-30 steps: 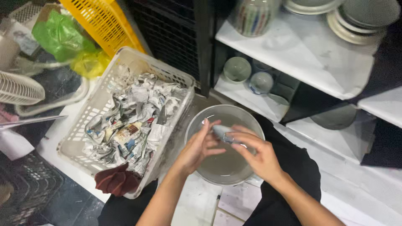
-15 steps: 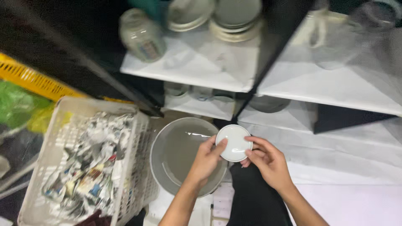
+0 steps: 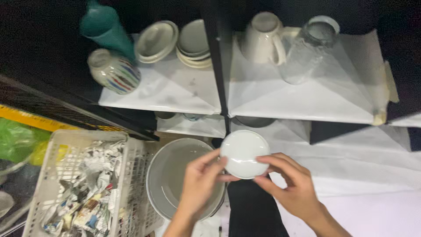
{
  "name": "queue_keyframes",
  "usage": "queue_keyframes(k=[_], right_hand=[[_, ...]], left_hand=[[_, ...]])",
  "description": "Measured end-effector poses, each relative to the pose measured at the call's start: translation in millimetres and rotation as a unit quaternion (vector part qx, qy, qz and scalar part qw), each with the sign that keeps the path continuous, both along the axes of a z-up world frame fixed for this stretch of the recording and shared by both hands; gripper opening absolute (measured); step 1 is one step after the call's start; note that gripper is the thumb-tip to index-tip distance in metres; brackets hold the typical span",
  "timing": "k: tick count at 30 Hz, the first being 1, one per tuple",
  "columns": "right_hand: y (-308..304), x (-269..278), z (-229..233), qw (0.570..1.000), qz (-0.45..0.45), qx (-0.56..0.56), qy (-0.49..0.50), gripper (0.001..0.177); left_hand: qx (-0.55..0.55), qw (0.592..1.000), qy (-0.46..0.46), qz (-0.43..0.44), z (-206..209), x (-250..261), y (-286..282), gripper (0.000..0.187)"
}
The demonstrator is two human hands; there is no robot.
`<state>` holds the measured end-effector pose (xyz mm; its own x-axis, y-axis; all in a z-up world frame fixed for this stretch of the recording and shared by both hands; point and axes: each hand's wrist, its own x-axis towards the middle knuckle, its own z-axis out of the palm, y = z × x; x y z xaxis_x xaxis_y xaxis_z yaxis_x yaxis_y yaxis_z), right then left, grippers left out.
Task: The person unwraps various ceramic items from newspaper and places them on a shelf. They handle bowls, plates, and cups one at a time, removing the paper and stacking the items on a nearby shelf.
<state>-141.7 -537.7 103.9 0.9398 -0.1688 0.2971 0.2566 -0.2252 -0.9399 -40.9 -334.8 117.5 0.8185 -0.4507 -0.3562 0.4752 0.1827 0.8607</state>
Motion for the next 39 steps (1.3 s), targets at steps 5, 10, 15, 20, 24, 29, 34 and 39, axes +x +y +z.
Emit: queue_keyframes(k=[5,10,15,20,24,29,34,39], right_hand=[[57.1,69.1,37.9,0.997,-0.006,-0.070,-0.038,0.039],[105.4,141.8,56.8,0.988,-0.020,-0.140,-0.062,0.044],[126.1,160.1,66.8,0.940,-0.103,-0.309,-0.103,0.041],[126.4,179.7,67.5,0.912,-0.144,-0.372,-0.101,0.019],[127.4,192.0,66.8,0.906,-0.143,-0.379,-0.125,0.016],[130.5,180.7,63.4,0.907,-0.141,-0.368,-0.152,0.027],[172.3,159.0,37.6,0.929,-0.061,-0.300,-0.208,0.011],[262.2,160.4,0.3,0.926,0.090,-0.311,-0.196,0.010]], left_hand=[[0.076,0.989,-0.082,0.096,38.6,54.2,59.9,0.032],[0.064,0.984,-0.098,0.134,46.0,128.6,78.2,0.028],[0.036,0.984,-0.111,0.135,45.2,154.1,81.7,0.029],[0.069,0.975,-0.144,0.154,49.2,168.1,84.9,0.028],[0.088,0.973,-0.132,0.169,45.8,173.2,86.8,0.033],[0.017,0.976,-0.123,0.177,23.7,152.0,117.0,0.036],[0.069,0.978,-0.118,0.157,-40.3,74.2,192.0,0.032],[0.039,0.967,-0.080,0.238,-107.8,33.2,272.7,0.026]])
